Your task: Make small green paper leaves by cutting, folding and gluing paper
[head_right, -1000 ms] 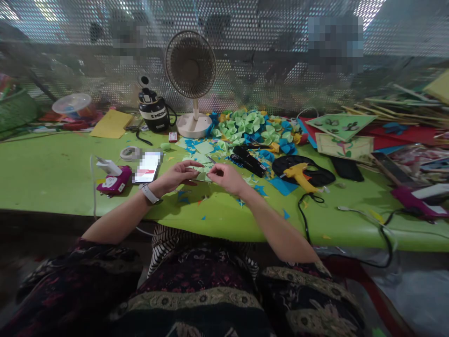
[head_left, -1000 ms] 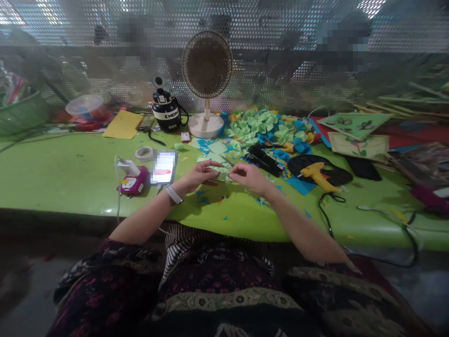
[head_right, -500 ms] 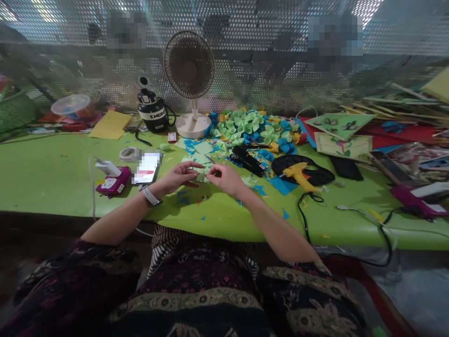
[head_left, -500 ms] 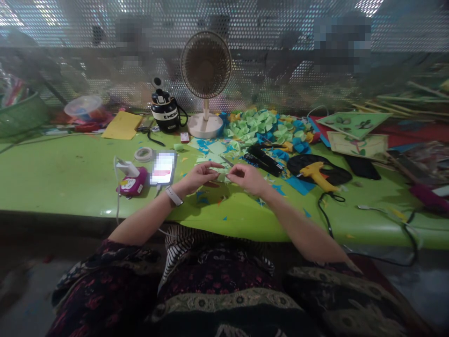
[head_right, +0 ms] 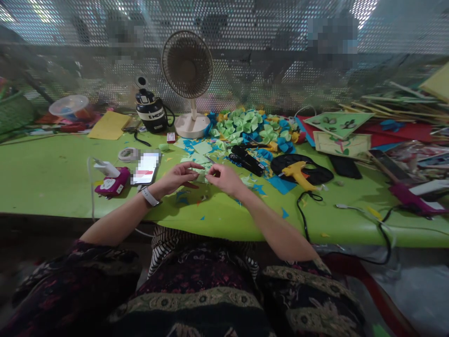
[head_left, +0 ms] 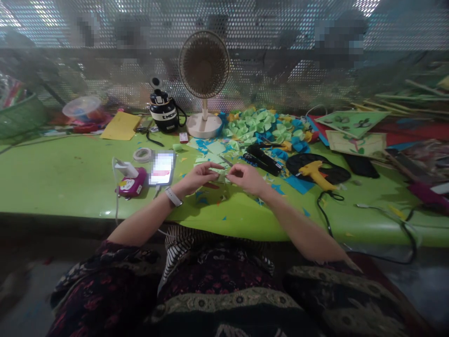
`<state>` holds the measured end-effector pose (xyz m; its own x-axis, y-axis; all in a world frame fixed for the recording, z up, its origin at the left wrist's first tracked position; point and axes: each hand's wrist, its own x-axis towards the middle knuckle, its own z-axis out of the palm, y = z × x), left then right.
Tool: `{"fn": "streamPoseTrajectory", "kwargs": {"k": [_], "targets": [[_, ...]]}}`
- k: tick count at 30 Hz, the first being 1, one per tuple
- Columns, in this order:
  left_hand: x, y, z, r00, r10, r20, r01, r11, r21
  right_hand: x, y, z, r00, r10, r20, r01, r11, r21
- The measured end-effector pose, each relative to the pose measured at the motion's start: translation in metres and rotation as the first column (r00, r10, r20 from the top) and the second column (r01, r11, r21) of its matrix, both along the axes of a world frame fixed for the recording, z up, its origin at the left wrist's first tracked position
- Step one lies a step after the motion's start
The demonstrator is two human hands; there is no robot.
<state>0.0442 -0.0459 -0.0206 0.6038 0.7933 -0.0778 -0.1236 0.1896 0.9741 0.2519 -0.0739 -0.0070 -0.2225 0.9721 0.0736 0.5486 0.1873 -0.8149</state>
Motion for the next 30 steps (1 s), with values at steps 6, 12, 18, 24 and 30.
{"fn": "streamPoseTrajectory", "kwargs": {"k": [6, 12, 18, 24, 30], "targets": [[0.0, -0.003, 0.003, 1.0, 0.001, -0.017, -0.001, 1.0, 0.012, -0.001, 0.0, 0.0, 1.0, 0.014, 0.014, -0.014, 1.0, 0.002], [-0.001, 0.001, -0.006, 0.999, -0.038, -0.015, 0.039, 0.999, 0.017, -0.002, -0.001, 0.0, 1.0, -0.006, 0.024, 0.005, 1.0, 0.015], [0.0, 0.002, -0.006, 0.999, -0.039, 0.0, 0.039, 0.999, 0.008, -0.002, -0.001, 0.001, 1.0, -0.003, 0.022, 0.003, 1.0, 0.023], [0.001, 0.001, -0.005, 1.0, -0.03, -0.006, 0.03, 0.999, 0.01, -0.002, 0.0, -0.001, 0.999, -0.014, 0.029, 0.013, 1.0, 0.018], [0.0, 0.001, -0.004, 1.0, -0.028, -0.001, 0.028, 1.0, 0.01, -0.001, 0.001, -0.003, 1.0, -0.003, 0.004, 0.003, 0.999, 0.032]]}}
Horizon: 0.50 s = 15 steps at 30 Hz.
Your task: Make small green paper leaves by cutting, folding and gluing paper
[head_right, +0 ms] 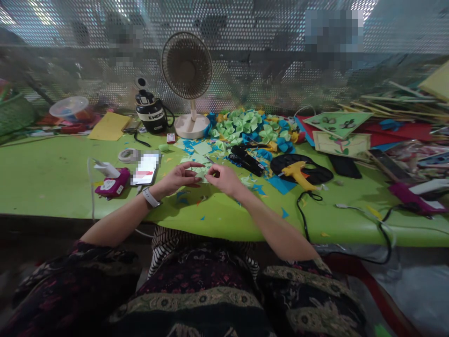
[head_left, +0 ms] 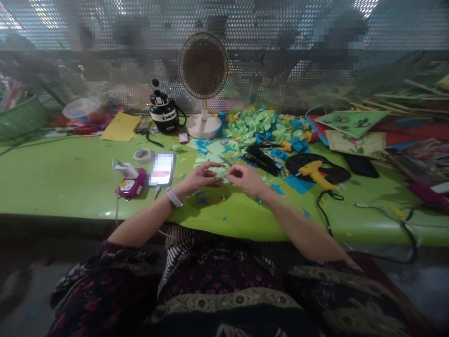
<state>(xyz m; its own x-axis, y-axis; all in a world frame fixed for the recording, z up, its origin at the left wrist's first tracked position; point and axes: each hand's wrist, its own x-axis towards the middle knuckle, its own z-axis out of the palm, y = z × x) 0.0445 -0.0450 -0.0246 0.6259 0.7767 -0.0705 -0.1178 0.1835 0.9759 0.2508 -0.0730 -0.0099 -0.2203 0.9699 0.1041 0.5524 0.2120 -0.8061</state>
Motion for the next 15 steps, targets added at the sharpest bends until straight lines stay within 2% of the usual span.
{"fn": "streamPoseTrajectory", "kwargs": {"k": [4, 10, 15], "targets": [[0.0001, -0.0002, 0.0005, 1.0, 0.002, 0.001, -0.002, 1.0, -0.003, -0.0005, 0.0001, 0.0, 1.0, -0.005, -0.017, 0.005, 1.0, -0.001], [-0.0006, 0.0003, 0.0014, 0.999, 0.029, 0.031, -0.03, 1.0, 0.011, 0.0, 0.0027, -0.0007, 0.977, -0.033, -0.211, 0.023, 0.998, -0.05], [-0.0007, -0.0003, 0.004, 0.999, 0.041, 0.013, -0.042, 0.999, 0.018, 0.0015, 0.0028, -0.0001, 0.962, -0.048, -0.269, 0.018, 0.994, -0.111]]}}
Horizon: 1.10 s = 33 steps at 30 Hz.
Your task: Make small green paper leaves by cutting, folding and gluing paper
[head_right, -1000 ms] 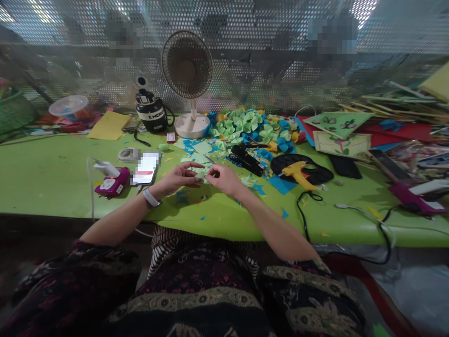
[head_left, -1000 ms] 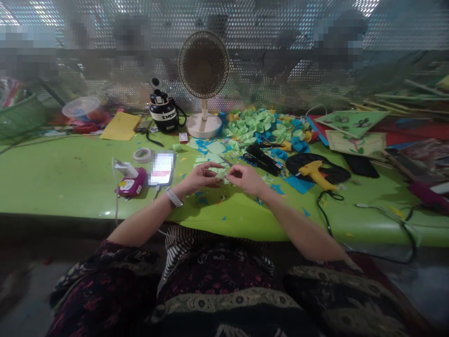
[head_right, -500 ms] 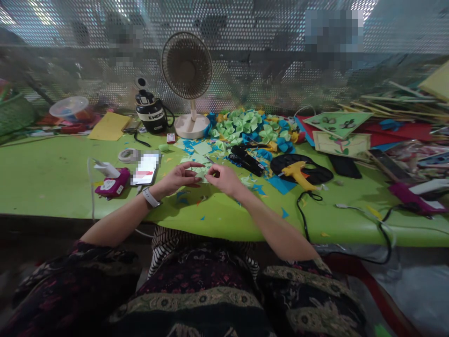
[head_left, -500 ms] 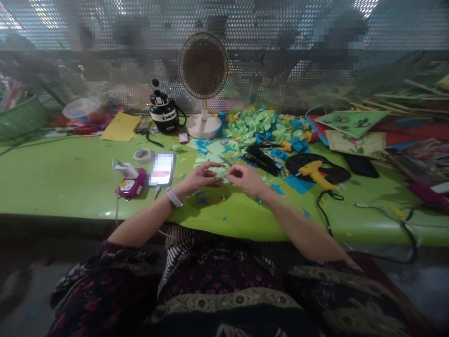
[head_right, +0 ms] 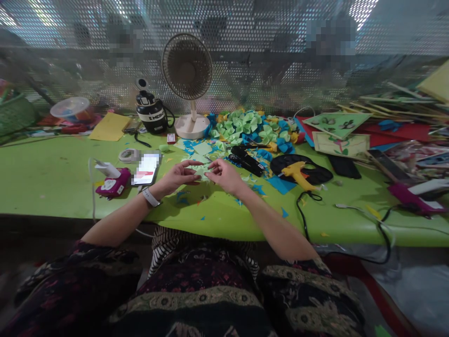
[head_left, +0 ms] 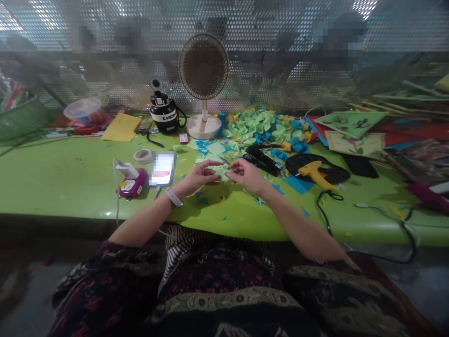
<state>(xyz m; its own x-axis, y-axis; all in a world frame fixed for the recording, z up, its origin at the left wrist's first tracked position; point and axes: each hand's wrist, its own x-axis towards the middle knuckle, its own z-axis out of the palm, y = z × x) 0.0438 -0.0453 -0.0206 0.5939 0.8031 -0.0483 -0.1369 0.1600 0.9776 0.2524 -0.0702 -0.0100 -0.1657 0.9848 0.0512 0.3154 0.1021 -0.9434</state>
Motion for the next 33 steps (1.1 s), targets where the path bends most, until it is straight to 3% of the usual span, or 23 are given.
{"fn": "streamPoseTrajectory", "kwargs": {"k": [6, 13, 33], "targets": [[0.0005, -0.0017, 0.0029, 0.999, 0.033, -0.015, -0.033, 0.999, -0.005, 0.0022, -0.002, 0.0023, 0.996, 0.077, -0.037, -0.077, 0.997, 0.003], [-0.0005, 0.0042, 0.0012, 0.972, 0.064, -0.228, -0.087, 0.992, -0.094, 0.0036, -0.0007, 0.002, 0.995, 0.091, -0.046, -0.091, 0.996, 0.012], [-0.0013, 0.0052, -0.001, 0.986, 0.048, -0.162, -0.062, 0.995, -0.083, 0.0035, 0.0003, 0.001, 0.997, 0.062, -0.038, -0.061, 0.998, 0.027]]}}
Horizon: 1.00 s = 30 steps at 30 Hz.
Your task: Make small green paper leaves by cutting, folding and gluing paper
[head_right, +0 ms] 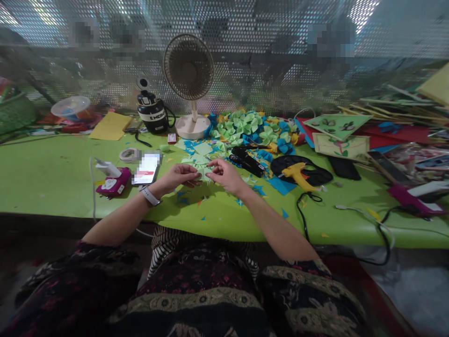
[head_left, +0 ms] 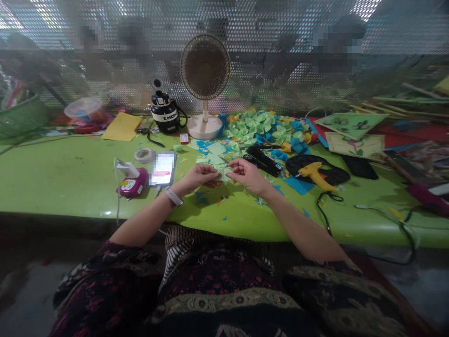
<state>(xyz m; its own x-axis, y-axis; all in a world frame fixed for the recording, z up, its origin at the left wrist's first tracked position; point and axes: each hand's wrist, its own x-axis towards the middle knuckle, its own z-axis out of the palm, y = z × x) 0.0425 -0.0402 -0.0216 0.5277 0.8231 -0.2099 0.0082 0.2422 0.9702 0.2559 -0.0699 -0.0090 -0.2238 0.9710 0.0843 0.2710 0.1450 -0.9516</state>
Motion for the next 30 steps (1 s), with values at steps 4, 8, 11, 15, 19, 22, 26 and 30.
{"fn": "streamPoseTrajectory", "kwargs": {"k": [4, 8, 11, 15, 19, 22, 26, 30], "targets": [[0.0003, 0.0007, -0.0015, 1.0, -0.003, 0.02, 0.003, 1.0, 0.003, -0.0002, 0.0004, -0.0004, 1.0, -0.005, -0.002, 0.005, 1.0, 0.0], [0.0006, 0.0003, -0.0006, 1.0, 0.003, 0.027, -0.003, 1.0, 0.001, -0.0005, 0.0003, -0.0007, 1.0, -0.013, 0.006, 0.013, 1.0, 0.002], [0.0007, -0.0004, 0.0004, 1.0, 0.006, 0.016, -0.006, 1.0, -0.009, -0.0006, 0.0006, -0.001, 1.0, -0.009, 0.005, 0.009, 1.0, 0.002], [0.0009, -0.0001, -0.0005, 1.0, 0.016, 0.006, -0.016, 1.0, -0.004, -0.0006, 0.001, -0.0011, 1.0, 0.003, 0.0, -0.003, 1.0, 0.004], [0.0006, 0.0011, -0.0023, 1.0, -0.002, 0.011, 0.001, 1.0, 0.027, -0.0006, 0.0017, -0.002, 1.0, 0.004, 0.011, -0.004, 1.0, 0.003], [0.0006, 0.0018, -0.0036, 1.0, -0.006, 0.021, 0.005, 0.999, 0.046, -0.0004, 0.0029, -0.0036, 1.0, 0.008, 0.011, -0.007, 1.0, -0.024], [0.0011, 0.0018, -0.004, 1.0, 0.007, 0.014, -0.008, 0.999, 0.053, 0.0, 0.003, -0.0034, 0.999, 0.042, 0.0, -0.042, 0.997, -0.059], [0.0006, 0.0009, -0.002, 1.0, 0.005, 0.006, -0.005, 1.0, 0.015, -0.0001, 0.0009, -0.0017, 0.999, 0.051, 0.003, -0.051, 0.998, -0.037]]}}
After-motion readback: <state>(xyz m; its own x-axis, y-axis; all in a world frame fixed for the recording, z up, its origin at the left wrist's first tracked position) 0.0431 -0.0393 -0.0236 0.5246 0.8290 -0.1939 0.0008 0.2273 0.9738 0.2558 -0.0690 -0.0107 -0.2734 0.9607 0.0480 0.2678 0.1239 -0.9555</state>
